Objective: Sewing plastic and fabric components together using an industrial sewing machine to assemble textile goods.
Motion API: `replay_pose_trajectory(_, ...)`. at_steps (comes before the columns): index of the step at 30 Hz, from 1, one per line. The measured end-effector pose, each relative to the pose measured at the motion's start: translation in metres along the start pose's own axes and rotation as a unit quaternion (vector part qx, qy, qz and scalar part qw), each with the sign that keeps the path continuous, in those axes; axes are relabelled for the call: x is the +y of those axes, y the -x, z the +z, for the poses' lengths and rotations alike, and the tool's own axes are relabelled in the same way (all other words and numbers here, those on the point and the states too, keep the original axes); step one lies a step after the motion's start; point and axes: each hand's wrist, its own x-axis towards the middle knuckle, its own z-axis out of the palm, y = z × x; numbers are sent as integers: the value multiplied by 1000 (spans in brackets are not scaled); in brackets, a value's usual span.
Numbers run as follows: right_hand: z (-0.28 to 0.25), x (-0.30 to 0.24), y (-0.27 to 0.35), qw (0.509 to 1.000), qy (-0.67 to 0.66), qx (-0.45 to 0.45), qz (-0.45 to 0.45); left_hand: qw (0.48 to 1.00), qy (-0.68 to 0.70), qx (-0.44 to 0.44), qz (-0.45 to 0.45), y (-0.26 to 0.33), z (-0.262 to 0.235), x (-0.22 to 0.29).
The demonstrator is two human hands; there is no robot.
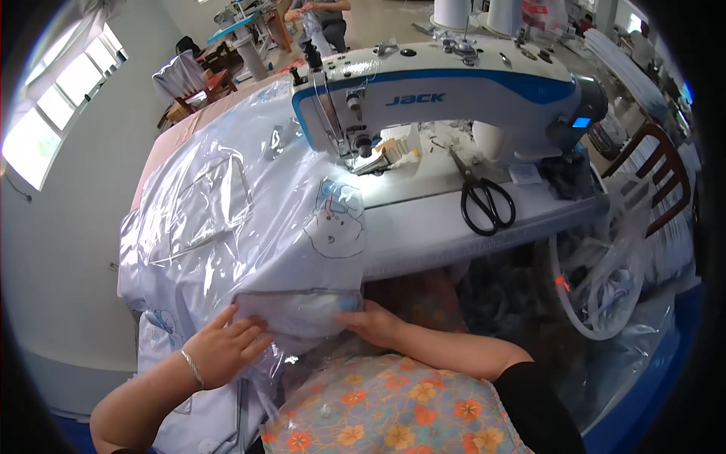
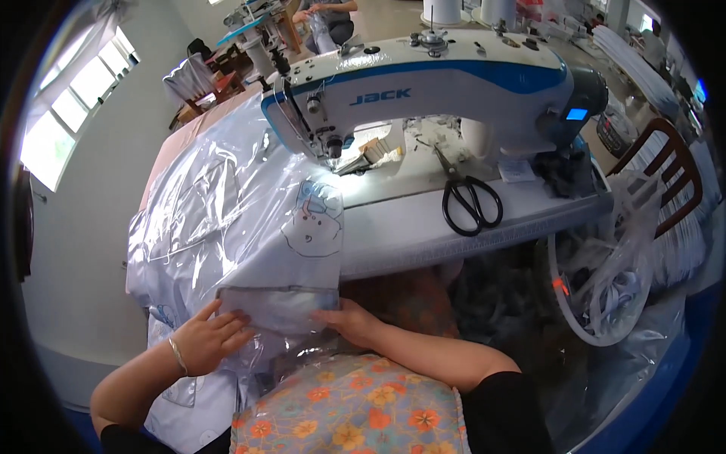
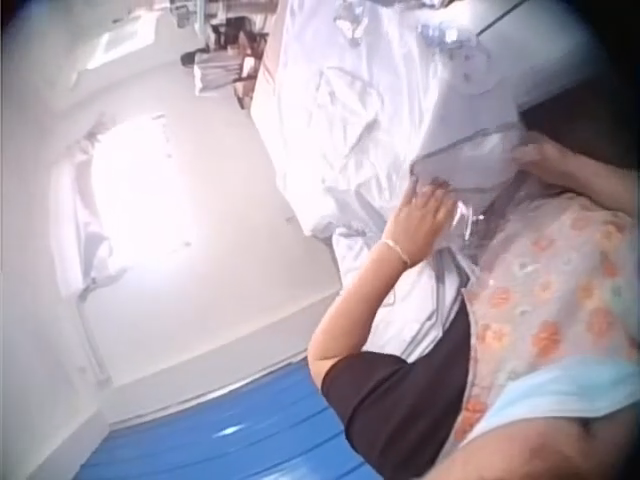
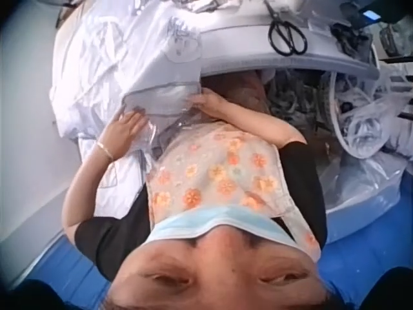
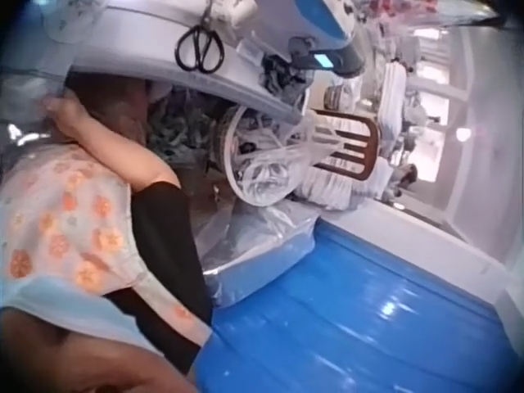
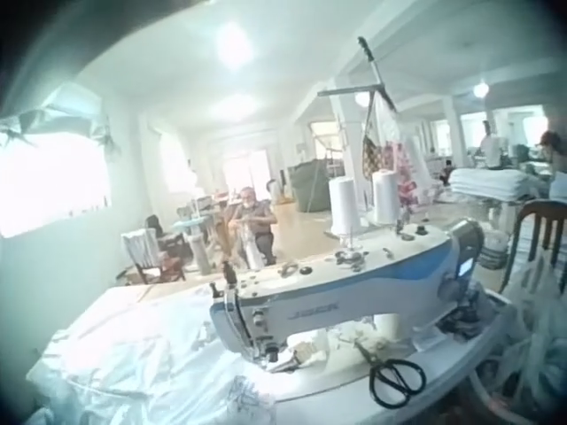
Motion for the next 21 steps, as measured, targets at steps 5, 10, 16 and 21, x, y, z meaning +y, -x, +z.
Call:
replay_pose_trajectory(5,13,0,-6,935,315,-2,-164,970,231,-20,-72,-101,-104,-11)
replay_pose_trajectory(10,55,-30,37,953,285,88,-50,957,23,134,-258,-189,8,-26)
replay_pose_trajectory(16,42,-32,42,982,105,130,84,948,109,239,-180,-187,68,-22)
replay_pose_trajectory(21,31,-18,31,977,127,137,98,960,131,218,-113,-187,54,-40)
